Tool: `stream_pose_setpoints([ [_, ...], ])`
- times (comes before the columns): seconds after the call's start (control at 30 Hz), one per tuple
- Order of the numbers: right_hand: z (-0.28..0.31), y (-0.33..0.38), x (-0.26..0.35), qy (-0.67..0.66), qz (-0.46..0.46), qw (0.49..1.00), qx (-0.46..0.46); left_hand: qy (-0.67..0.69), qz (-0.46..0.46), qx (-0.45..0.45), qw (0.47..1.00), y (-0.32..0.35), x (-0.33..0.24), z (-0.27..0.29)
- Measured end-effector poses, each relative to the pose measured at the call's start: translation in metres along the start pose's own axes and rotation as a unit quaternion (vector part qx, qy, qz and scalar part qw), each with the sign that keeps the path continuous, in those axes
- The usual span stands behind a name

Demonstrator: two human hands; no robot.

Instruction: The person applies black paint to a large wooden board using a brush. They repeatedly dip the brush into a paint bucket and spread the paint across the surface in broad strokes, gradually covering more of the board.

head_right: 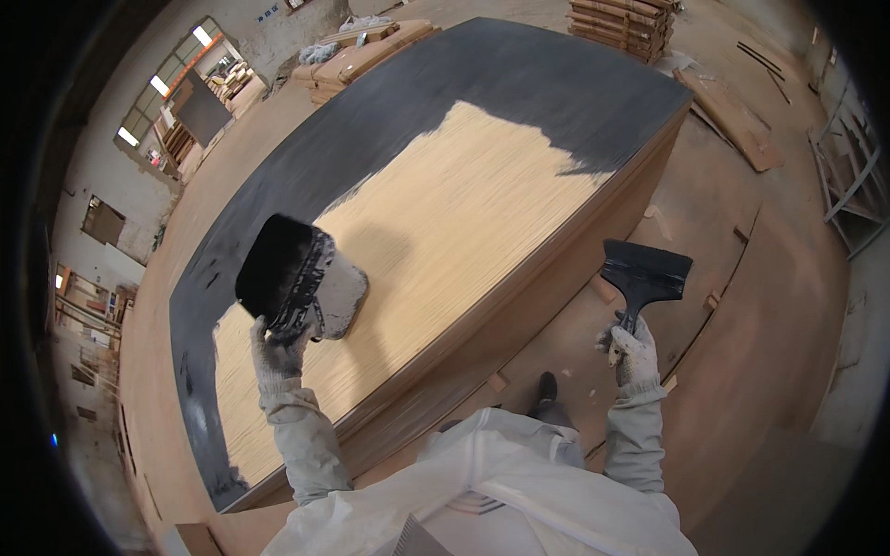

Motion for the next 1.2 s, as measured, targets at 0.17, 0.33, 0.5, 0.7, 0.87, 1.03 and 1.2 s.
stream_pose_setpoints([
  [0.17, -0.011, -0.044, 0.083, 0.009, -0.021, 0.999, 0.048, 0.024, 0.056, 0.059, 0.996, -0.043, 0.095, -0.119],
  [0.33, -0.024, -0.084, 0.142, 0.053, 0.072, 0.995, 0.044, 0.013, 0.105, 0.127, 0.986, -0.082, 0.166, -0.212],
  [0.5, -0.072, -0.111, 0.233, 0.227, 0.17, 0.959, 0.006, 0.009, 0.124, 0.125, 0.984, -0.115, 0.23, -0.279],
  [0.7, -0.167, -0.149, 0.307, 0.402, 0.308, 0.861, 0.05, 0.017, 0.149, 0.13, 0.98, -0.129, 0.259, -0.333],
  [0.87, -0.288, -0.165, 0.325, 0.657, 0.373, 0.652, 0.063, -0.015, 0.14, 0.1, 0.985, -0.145, 0.256, -0.333],
  [1.03, -0.39, -0.161, 0.308, 0.748, 0.429, 0.486, 0.143, -0.037, 0.128, 0.069, 0.989, -0.132, 0.241, -0.326],
  [1.2, -0.445, -0.199, 0.258, 0.86, 0.358, 0.278, 0.234, -0.04, 0.045, -0.051, 0.997, -0.087, 0.19, -0.258],
])
Point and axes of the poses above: each hand's wrist, its own y-axis away from the middle knuckle, its own z-axis out of the back of the hand, x = y × z, the point moved 9 cm from there along -y, towards the middle knuckle, and after that the axes turned 4 degrees about -x, right-handed, at the moved point
